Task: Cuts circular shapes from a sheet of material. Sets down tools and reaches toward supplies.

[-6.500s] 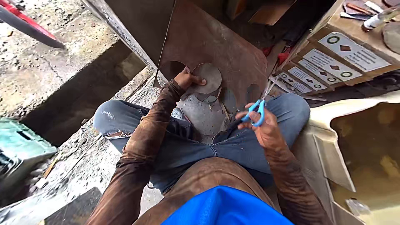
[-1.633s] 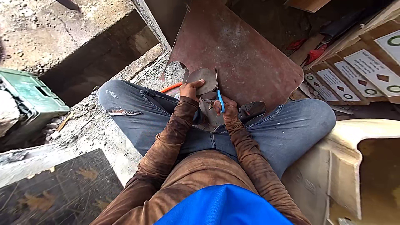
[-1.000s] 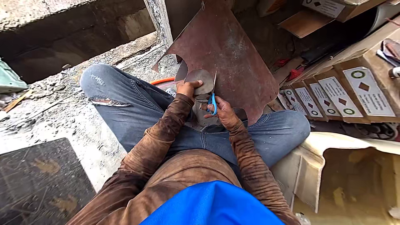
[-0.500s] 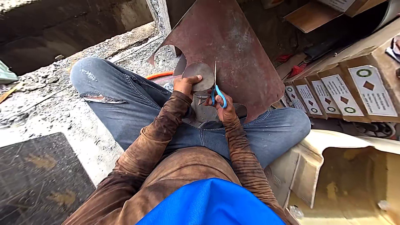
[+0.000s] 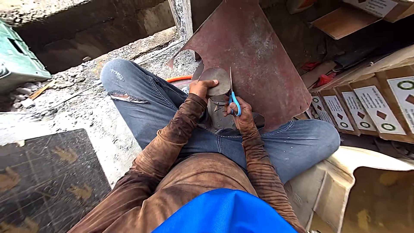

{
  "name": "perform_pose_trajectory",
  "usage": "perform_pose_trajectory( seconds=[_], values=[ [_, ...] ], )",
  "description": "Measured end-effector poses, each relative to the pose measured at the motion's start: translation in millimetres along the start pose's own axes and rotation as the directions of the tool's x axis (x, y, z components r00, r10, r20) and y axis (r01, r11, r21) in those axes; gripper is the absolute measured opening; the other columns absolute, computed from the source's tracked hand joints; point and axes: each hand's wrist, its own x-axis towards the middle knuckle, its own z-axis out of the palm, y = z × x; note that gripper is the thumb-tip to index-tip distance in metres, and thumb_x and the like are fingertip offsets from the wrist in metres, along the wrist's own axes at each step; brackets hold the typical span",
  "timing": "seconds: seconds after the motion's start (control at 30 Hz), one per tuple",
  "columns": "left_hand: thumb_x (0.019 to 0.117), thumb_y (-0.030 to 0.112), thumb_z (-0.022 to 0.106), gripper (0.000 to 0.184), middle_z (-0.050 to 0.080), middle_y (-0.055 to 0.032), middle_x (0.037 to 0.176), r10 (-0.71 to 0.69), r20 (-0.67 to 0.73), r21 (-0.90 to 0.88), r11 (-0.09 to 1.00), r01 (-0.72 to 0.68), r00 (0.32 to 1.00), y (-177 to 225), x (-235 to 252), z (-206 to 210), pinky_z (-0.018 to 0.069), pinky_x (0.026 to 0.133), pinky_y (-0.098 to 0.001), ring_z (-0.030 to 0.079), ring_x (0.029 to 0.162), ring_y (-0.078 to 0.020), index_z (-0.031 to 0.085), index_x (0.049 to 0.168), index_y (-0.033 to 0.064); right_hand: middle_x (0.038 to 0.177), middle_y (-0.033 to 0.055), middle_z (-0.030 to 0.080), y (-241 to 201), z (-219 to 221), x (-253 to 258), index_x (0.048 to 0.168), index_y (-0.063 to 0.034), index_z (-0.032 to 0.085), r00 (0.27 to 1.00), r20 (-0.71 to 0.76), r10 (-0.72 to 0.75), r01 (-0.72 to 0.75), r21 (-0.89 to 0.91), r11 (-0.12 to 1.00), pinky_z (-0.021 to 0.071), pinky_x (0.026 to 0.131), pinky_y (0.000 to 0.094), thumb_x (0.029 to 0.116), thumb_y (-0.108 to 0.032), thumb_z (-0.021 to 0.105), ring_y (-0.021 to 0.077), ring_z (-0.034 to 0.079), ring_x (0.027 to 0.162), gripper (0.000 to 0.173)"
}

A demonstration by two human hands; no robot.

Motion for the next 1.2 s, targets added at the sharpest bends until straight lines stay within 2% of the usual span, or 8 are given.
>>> perform_pose_trajectory(
  seconds=[0.1, 0.23, 0.4, 0.53, 0.63, 0.83, 0.97, 1.2],
  values=[
    [0.0816, -0.009, 0.074, 0.038, 0.071, -0.023, 0.098, -0.003, 0.003, -0.008, 1.0, 0.003, 1.0, -4, -1, -1, 0.0633, 0.073, -0.046, 0.073, 0.082, -0.0298, 0.059, 0.117, -0.0079, 0.082, 0.0076, 0.071, -6, 2, 0, 0.119, -0.0025, 0.063, 0.999, -0.014, 0.04, -0.04, -0.008, 0.999, 0.0632, 0.078, 0.0429, 0.0988, -0.041, 0.061, 0.0209, 0.072, 0.075, 0.043],
    [0.083, -0.008, 0.073, 0.039, 0.071, -0.0233, 0.099, -0.017, 0.017, -0.017, 1.0, 0.017, 1.0, -6, -4, -1, 0.0635, 0.074, -0.0466, 0.073, 0.083, -0.0305, 0.058, 0.119, -0.0085, 0.113, 0.0172, 0.07, -11, 4, 1, 0.131, 0.0001, 0.058, 0.993, 0.0, 0.118, -0.118, 0.013, 0.993, 0.0623, 0.084, 0.0492, 0.0976, -0.041, 0.063, 0.03, 0.072, 0.101, 0.053],
    [0.0833, -0.009, 0.072, 0.036, 0.071, -0.0229, 0.098, 0.002, 0.033, -0.021, 1.0, -0.001, 0.999, -6, -2, -2, 0.0631, 0.075, -0.0462, 0.073, 0.083, -0.0296, 0.058, 0.117, -0.0086, 0.101, 0.0151, 0.073, -11, -2, 3, 0.127, -0.0001, 0.062, 0.994, -0.001, 0.111, -0.111, 0.017, 0.994, 0.0638, 0.074, 0.0427, 0.0962, -0.045, 0.064, 0.0255, 0.074, 0.086, 0.055],
    [0.083, -0.008, 0.072, 0.039, 0.07, -0.0235, 0.101, -0.026, 0.023, -0.049, 0.998, 0.027, 0.999, -5, -1, -2, 0.0628, 0.076, -0.0469, 0.072, 0.085, -0.0304, 0.058, 0.119, -0.0081, 0.095, 0.0118, 0.07, -4, 2, 1, 0.131, 0.0038, 0.06, 1.0, -0.014, 0.007, -0.008, -0.087, 0.996, 0.0623, 0.068, 0.0355, 0.0977, -0.02, 0.065, 0.0189, 0.069, 0.075, 0.041],
    [0.0844, -0.007, 0.071, 0.036, 0.07, -0.023, 0.101, -0.039, 0.033, -0.039, 0.998, 0.04, 0.999, -2, 0, -3, 0.0622, 0.077, -0.0463, 0.072, 0.086, -0.0298, 0.058, 0.118, -0.0078, 0.094, 0.0113, 0.07, -2, 2, 3, 0.131, 0.0045, 0.059, 1.0, -0.011, -0.019, 0.018, -0.11, 0.994, 0.0627, 0.067, 0.0349, 0.0955, -0.014, 0.068, 0.0181, 0.069, 0.073, 0.041],
    [0.0838, -0.005, 0.073, 0.038, 0.071, -0.0223, 0.102, -0.052, 0.036, 0.034, 0.998, 0.051, 0.998, 3, -9, -7, 0.0625, 0.078, -0.0464, 0.072, 0.087, -0.0295, 0.06, 0.119, -0.0074, 0.111, 0.0166, 0.072, -22, 0, 5, 0.129, -0.001, 0.06, 0.986, 0.053, 0.16, -0.162, 0.029, 0.986, 0.0643, 0.075, 0.0449, 0.0943, -0.048, 0.066, 0.029, 0.073, 0.092, 0.059],
    [0.0857, 0.01, 0.077, 0.039, 0.072, -0.0136, 0.104, -0.036, 0.119, 0.168, 0.986, 0.016, 0.992, 4, -22, -29, 0.0615, 0.078, -0.042, 0.072, 0.088, -0.0227, 0.062, 0.122, 0.0036, 0.116, 0.018, 0.071, -21, 3, 6, 0.129, -0.0013, 0.062, 0.98, 0.104, 0.168, -0.173, 0.05, 0.984, 0.0642, 0.075, 0.0444, 0.0931, -0.052, 0.067, 0.0294, 0.073, 0.097, 0.062],
    [0.0843, 0.006, 0.076, 0.034, 0.073, -0.0149, 0.101, 0.01, 0.123, 0.137, 0.99, -0.027, 0.992, 22, -20, -43, 0.0626, 0.076, -0.0438, 0.073, 0.086, -0.0248, 0.065, 0.116, 0.0015, 0.112, 0.0145, 0.073, -11, 16, 12, 0.122, -0.0047, 0.068, 0.984, 0.147, 0.101, -0.115, 0.089, 0.989, 0.0633, 0.071, 0.0388, 0.0908, -0.053, 0.071, 0.0234, 0.073, 0.093, 0.058]
  ],
)
